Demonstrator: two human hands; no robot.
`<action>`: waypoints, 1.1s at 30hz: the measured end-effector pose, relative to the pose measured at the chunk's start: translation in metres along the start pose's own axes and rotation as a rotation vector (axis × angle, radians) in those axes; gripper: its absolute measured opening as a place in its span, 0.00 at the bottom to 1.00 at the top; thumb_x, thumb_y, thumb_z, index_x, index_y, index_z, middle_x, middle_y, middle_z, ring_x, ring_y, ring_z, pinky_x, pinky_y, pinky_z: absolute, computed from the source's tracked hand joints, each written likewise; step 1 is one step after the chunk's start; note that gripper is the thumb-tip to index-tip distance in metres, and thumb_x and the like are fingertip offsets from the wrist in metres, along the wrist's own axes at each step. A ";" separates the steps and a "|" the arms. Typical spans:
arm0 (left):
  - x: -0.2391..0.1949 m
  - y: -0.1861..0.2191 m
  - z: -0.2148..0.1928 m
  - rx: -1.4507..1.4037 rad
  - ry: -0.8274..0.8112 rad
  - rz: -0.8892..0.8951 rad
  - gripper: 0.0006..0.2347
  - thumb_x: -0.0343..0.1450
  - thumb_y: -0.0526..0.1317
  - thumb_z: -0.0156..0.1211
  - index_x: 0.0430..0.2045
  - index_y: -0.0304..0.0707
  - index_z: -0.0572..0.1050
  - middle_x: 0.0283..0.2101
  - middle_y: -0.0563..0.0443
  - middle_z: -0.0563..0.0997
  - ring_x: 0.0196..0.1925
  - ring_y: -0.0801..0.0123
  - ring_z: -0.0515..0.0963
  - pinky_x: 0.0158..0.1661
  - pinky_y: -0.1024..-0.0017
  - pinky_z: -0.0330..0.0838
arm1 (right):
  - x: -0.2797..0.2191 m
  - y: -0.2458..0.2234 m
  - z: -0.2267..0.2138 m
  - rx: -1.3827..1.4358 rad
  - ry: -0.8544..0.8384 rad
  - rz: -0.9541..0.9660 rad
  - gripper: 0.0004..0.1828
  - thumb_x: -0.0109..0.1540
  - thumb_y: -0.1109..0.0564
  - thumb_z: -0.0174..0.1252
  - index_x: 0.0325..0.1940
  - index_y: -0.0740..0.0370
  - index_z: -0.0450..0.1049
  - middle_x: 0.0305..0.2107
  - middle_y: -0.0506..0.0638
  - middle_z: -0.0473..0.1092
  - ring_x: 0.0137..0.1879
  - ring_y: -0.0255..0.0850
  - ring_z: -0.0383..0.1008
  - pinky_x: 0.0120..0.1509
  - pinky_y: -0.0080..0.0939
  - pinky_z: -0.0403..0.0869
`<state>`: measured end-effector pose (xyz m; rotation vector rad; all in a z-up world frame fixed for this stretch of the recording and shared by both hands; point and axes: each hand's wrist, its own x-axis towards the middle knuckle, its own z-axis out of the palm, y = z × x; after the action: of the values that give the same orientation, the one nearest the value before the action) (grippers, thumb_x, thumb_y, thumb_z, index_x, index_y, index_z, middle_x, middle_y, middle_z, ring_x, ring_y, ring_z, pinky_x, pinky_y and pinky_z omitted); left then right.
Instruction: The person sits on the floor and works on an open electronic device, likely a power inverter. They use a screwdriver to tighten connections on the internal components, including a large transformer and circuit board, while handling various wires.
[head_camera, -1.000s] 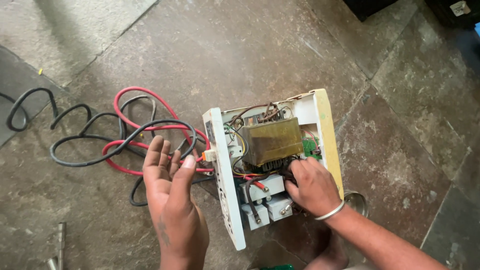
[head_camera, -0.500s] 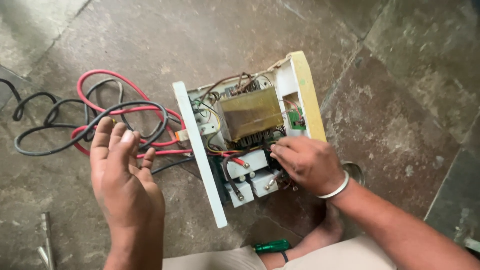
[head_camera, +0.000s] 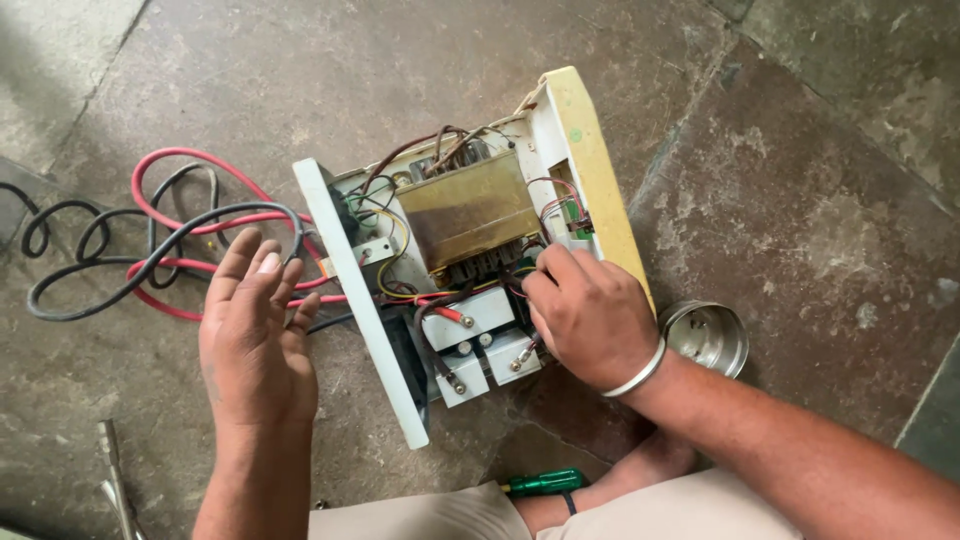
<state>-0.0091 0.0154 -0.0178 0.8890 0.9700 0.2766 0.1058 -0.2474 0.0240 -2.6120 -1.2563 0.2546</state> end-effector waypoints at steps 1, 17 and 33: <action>0.000 -0.001 -0.003 -0.005 0.004 0.005 0.25 0.70 0.42 0.58 0.64 0.41 0.66 0.63 0.51 0.72 0.61 0.65 0.74 0.54 0.63 0.66 | -0.001 0.000 0.003 -0.014 -0.009 -0.009 0.09 0.55 0.56 0.66 0.33 0.58 0.72 0.34 0.52 0.69 0.41 0.49 0.75 0.43 0.50 0.73; -0.017 0.038 -0.006 1.055 -0.124 0.368 0.10 0.70 0.45 0.64 0.37 0.41 0.82 0.37 0.50 0.86 0.38 0.68 0.86 0.38 0.70 0.77 | 0.008 0.005 -0.018 0.216 -0.273 0.135 0.08 0.56 0.54 0.62 0.35 0.57 0.74 0.29 0.54 0.77 0.34 0.52 0.80 0.38 0.51 0.76; -0.025 0.043 0.004 1.250 -0.218 0.313 0.09 0.68 0.46 0.64 0.35 0.44 0.82 0.27 0.49 0.84 0.28 0.61 0.85 0.32 0.64 0.77 | 0.012 0.018 -0.027 0.208 -0.458 0.052 0.12 0.59 0.53 0.62 0.40 0.57 0.68 0.26 0.56 0.75 0.34 0.58 0.78 0.34 0.56 0.74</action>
<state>-0.0125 0.0256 0.0312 2.1679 0.7351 -0.2203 0.1332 -0.2523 0.0439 -2.4844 -1.2080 0.9823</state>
